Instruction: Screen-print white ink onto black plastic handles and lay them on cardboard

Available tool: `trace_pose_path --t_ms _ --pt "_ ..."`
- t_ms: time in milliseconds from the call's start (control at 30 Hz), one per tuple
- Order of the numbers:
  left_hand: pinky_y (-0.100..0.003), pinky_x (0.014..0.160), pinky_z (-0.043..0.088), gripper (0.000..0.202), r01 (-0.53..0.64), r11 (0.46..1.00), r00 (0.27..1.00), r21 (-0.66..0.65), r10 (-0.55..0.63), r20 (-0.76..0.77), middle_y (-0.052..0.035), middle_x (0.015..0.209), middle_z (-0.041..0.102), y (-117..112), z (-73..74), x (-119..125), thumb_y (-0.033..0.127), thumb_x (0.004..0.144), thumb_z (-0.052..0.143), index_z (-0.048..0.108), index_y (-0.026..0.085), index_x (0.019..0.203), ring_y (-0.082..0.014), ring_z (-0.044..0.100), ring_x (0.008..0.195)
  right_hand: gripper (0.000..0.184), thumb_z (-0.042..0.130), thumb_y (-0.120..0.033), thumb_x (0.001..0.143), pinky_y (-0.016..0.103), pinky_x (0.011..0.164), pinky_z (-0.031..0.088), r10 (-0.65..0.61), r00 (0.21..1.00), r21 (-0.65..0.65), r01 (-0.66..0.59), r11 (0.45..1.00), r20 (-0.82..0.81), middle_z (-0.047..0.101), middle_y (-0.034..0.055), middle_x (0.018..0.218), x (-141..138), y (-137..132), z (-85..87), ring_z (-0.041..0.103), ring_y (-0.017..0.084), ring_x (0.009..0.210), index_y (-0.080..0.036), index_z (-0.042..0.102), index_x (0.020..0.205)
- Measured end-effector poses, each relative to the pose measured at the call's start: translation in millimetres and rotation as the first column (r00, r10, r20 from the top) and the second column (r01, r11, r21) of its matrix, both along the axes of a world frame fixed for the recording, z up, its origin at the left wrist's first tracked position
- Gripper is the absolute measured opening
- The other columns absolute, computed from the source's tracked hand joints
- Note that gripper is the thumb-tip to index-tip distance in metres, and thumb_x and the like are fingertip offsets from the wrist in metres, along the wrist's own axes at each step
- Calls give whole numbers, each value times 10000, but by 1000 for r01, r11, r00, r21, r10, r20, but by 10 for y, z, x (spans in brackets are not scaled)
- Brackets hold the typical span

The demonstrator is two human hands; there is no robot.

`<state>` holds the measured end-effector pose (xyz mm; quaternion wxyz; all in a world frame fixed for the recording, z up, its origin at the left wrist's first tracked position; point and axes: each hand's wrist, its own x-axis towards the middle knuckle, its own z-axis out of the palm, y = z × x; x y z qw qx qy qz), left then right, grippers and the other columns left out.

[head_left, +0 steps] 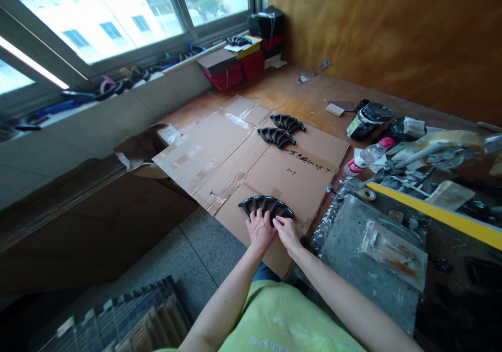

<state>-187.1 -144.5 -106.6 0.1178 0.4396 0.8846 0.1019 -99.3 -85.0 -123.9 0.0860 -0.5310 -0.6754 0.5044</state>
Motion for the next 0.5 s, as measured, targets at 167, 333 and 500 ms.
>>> trace_pose_path --t_ms 167,333,500 --pt "-430 916 362 400 140 990 990 28 -139 -32 -109 1242 520 322 -4 -565 404 790 573 602 241 1154 -310 411 1155 519 521 -373 822 324 978 448 -64 994 41 68 997 -87 599 195 1230 -401 232 -43 605 249 1079 -42 639 1204" --pt "-414 899 366 415 233 972 970 35 -230 -77 -106 1240 511 1205 61 -1341 468 807 554 589 251 1159 -297 421 1134 538 545 -366 823 300 993 428 -79 991 116 92 989 -111 583 171 1258 -1131 987 -18 581 235 1113 -73 596 1271" --pt "-414 882 378 505 231 972 968 -32 -233 -95 -115 1235 509 1959 22 -1768 568 799 520 566 243 1183 -296 448 1106 493 563 -357 843 332 1032 382 -14 1000 259 11 966 12 609 167 1235 -1562 1697 24 546 256 1174 -97 608 1260"
